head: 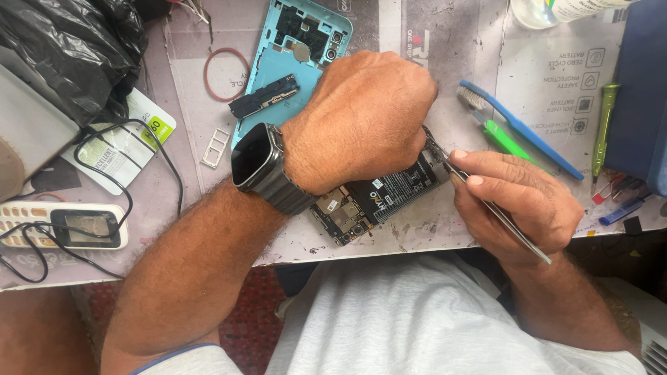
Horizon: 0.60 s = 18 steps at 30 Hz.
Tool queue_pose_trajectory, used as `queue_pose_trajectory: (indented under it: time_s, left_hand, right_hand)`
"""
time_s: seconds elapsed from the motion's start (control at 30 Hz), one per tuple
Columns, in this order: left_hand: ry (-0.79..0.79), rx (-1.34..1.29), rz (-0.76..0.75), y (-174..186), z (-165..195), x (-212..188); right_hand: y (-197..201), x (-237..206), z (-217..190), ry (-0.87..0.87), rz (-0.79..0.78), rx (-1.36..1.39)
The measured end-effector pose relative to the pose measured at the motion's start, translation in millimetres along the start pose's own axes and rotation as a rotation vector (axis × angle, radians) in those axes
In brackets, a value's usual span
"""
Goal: The person cleans a small electronic component with a brush, then uses tweezers to place and adjust the component inside a disassembled mobile phone. The person repeatedly repositions the component and the phone while working at a cluttered workbench.
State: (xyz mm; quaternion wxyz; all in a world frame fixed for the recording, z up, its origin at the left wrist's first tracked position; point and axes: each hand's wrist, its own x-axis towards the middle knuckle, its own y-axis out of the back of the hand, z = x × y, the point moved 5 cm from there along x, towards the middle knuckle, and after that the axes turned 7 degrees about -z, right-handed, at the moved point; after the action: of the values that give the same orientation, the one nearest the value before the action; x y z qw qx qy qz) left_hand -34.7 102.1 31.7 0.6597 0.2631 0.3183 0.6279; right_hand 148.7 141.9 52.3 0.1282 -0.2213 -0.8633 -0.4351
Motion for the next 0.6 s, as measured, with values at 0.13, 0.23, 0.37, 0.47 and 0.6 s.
queue_pose_trajectory:
  time_s: [0.13,0.23,0.37,0.47,0.6]
  left_hand:
    - [-0.003,0.001,0.014,0.6,-0.1,-0.1]
    - [-0.002,0.002,0.011,0.6,-0.2,-0.6]
    - [-0.010,0.006,0.025,1.6,0.0,-0.8]
    - [-0.005,0.006,0.020,0.7,0.7,0.1]
    - [-0.015,0.014,0.028,1.6,0.8,-0.1]
  right_hand:
    - [-0.6,-0.6,0.1,-0.005,0.000,0.006]
    - [-0.9,-0.6,0.2,-0.014,0.004,-0.006]
    - [-1.0,-1.1,0.7,-0.030,0.001,0.002]
    - [-1.1,-1.9,1.5,-0.035,0.004,0.017]
    - [-1.3,-2.4,2.5,-0.031,0.014,0.022]
